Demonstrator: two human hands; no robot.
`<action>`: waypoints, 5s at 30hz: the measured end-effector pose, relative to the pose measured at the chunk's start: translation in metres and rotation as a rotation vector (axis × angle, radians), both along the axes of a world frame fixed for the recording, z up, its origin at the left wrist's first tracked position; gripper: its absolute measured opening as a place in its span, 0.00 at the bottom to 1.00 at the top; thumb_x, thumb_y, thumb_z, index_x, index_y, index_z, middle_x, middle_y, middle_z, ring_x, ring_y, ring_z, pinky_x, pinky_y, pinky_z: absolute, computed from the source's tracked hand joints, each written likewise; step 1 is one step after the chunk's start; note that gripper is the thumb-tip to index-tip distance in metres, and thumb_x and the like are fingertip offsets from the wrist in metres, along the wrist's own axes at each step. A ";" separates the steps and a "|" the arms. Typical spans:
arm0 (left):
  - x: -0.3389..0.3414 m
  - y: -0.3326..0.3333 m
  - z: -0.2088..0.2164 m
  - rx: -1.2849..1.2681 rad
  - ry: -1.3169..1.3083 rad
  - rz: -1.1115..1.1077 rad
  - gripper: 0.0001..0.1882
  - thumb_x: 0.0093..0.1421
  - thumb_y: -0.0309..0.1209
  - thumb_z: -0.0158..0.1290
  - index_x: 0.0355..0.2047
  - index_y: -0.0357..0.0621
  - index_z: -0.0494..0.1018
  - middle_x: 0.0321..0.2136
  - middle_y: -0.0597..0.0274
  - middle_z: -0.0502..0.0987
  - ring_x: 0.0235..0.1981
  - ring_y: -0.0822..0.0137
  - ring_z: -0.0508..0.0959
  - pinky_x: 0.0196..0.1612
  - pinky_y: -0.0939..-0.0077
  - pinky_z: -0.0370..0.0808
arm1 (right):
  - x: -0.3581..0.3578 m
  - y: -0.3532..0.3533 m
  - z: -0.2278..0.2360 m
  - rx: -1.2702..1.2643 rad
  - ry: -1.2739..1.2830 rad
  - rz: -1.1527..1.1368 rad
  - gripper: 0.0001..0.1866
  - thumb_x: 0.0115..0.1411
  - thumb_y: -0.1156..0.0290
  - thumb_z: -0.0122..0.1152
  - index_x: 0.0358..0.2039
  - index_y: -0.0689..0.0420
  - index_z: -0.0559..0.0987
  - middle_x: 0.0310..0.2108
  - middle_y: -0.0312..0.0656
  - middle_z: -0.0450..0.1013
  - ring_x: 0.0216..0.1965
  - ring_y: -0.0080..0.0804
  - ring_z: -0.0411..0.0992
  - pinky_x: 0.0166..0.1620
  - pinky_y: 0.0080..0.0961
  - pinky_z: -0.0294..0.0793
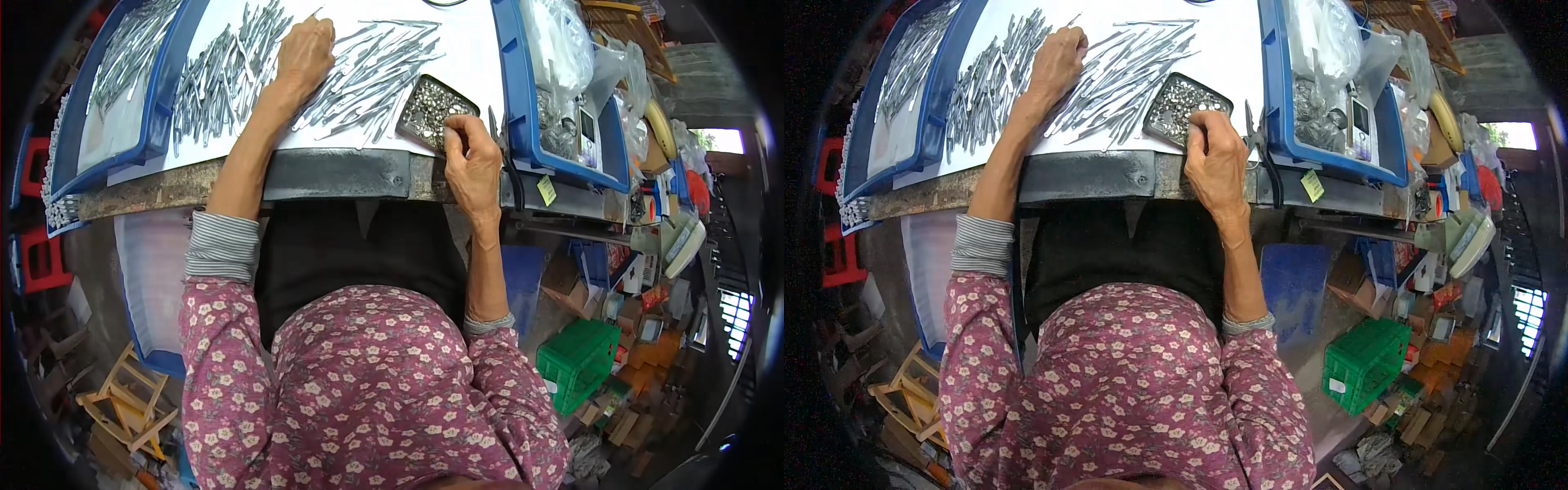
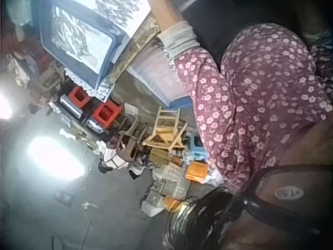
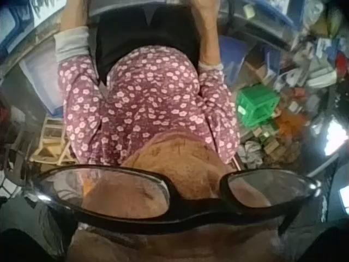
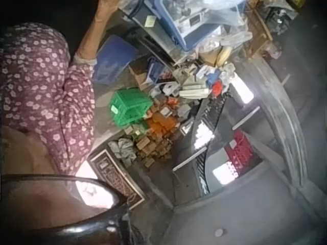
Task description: Inserting small metal pins into a metal jig.
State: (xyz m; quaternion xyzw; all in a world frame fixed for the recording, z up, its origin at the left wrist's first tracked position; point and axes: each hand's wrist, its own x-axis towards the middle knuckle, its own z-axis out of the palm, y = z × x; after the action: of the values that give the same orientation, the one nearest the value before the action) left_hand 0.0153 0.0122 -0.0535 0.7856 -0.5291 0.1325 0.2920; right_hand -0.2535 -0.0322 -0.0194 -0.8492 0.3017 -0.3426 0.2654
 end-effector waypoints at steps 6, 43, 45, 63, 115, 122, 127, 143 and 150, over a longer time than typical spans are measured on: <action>-0.012 0.003 0.000 0.024 -0.208 0.088 0.05 0.44 0.20 0.48 0.24 0.34 0.67 0.26 0.47 0.71 0.31 0.52 0.73 0.36 0.62 0.70 | 0.011 0.006 0.008 -0.001 0.100 0.068 0.03 0.49 0.79 0.52 0.27 0.62 0.73 0.25 0.48 0.69 0.28 0.46 0.69 0.31 0.35 0.68; -0.036 0.034 0.035 -0.344 0.114 0.011 0.07 0.52 0.28 0.49 0.24 0.34 0.70 0.22 0.50 0.72 0.25 0.55 0.73 0.32 0.64 0.70 | 0.035 -0.027 0.012 -0.020 0.423 0.308 0.08 0.48 0.73 0.50 0.24 0.66 0.72 0.17 0.47 0.70 0.19 0.38 0.69 0.28 0.32 0.69; -0.044 0.041 0.040 -0.390 0.194 0.007 0.06 0.52 0.27 0.48 0.25 0.35 0.71 0.21 0.51 0.73 0.24 0.58 0.74 0.30 0.68 0.71 | 0.035 -0.028 0.014 -0.004 0.455 0.329 0.08 0.48 0.73 0.50 0.24 0.66 0.72 0.16 0.47 0.69 0.18 0.35 0.68 0.28 0.31 0.68; -0.100 0.096 0.069 -0.612 1.359 -0.444 0.10 0.53 0.30 0.55 0.29 0.33 0.71 0.22 0.59 0.75 0.21 0.76 0.72 0.28 0.84 0.70 | 0.015 -0.026 0.008 0.044 0.188 0.308 0.07 0.52 0.73 0.49 0.23 0.64 0.68 0.16 0.39 0.64 0.18 0.24 0.61 0.22 0.24 0.63; -0.134 0.018 0.029 -0.076 0.940 -0.253 0.14 0.49 0.32 0.47 0.20 0.28 0.69 0.16 0.46 0.71 0.20 0.60 0.72 0.26 0.67 0.69 | 0.012 -0.005 0.001 0.090 -0.078 0.149 0.05 0.55 0.75 0.51 0.29 0.65 0.72 0.20 0.41 0.69 0.20 0.21 0.65 0.23 0.20 0.65; -0.132 0.023 0.028 -0.059 0.965 -0.344 0.11 0.53 0.32 0.47 0.27 0.33 0.70 0.15 0.68 0.65 0.17 0.78 0.62 0.20 0.82 0.60 | 0.011 -0.001 0.002 0.233 -0.081 0.125 0.06 0.56 0.74 0.50 0.29 0.64 0.72 0.19 0.35 0.66 0.20 0.17 0.62 0.23 0.17 0.63; -0.135 0.032 0.038 0.017 1.158 -0.453 0.14 0.55 0.29 0.46 0.37 0.30 0.70 0.17 0.69 0.65 0.18 0.79 0.62 0.21 0.85 0.60 | 0.007 -0.001 0.001 0.305 -0.151 0.104 0.05 0.54 0.75 0.50 0.27 0.64 0.72 0.19 0.34 0.66 0.19 0.17 0.61 0.22 0.17 0.63; -0.161 0.044 0.052 -0.319 1.890 -0.639 0.15 0.58 0.26 0.46 0.44 0.28 0.66 0.24 0.62 0.71 0.20 0.77 0.67 0.25 0.89 0.67 | -0.006 0.016 0.032 0.513 -0.445 0.168 0.04 0.55 0.77 0.51 0.26 0.64 0.72 0.20 0.32 0.69 0.19 0.12 0.60 0.21 0.11 0.59; -0.165 0.045 0.057 -0.379 2.152 -0.698 0.07 0.59 0.25 0.44 0.37 0.35 0.63 0.25 0.59 0.69 0.15 0.81 0.58 0.16 0.91 0.58 | -0.012 0.016 0.030 0.473 -0.405 0.140 0.04 0.54 0.76 0.52 0.26 0.64 0.72 0.19 0.30 0.67 0.18 0.11 0.57 0.20 0.11 0.57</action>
State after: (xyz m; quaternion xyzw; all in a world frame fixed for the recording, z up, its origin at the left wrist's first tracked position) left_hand -0.1496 0.0576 0.0039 0.2456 -0.1659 -0.6188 0.7275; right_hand -0.2651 -0.0160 0.0108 -0.6971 0.2549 -0.4062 0.5329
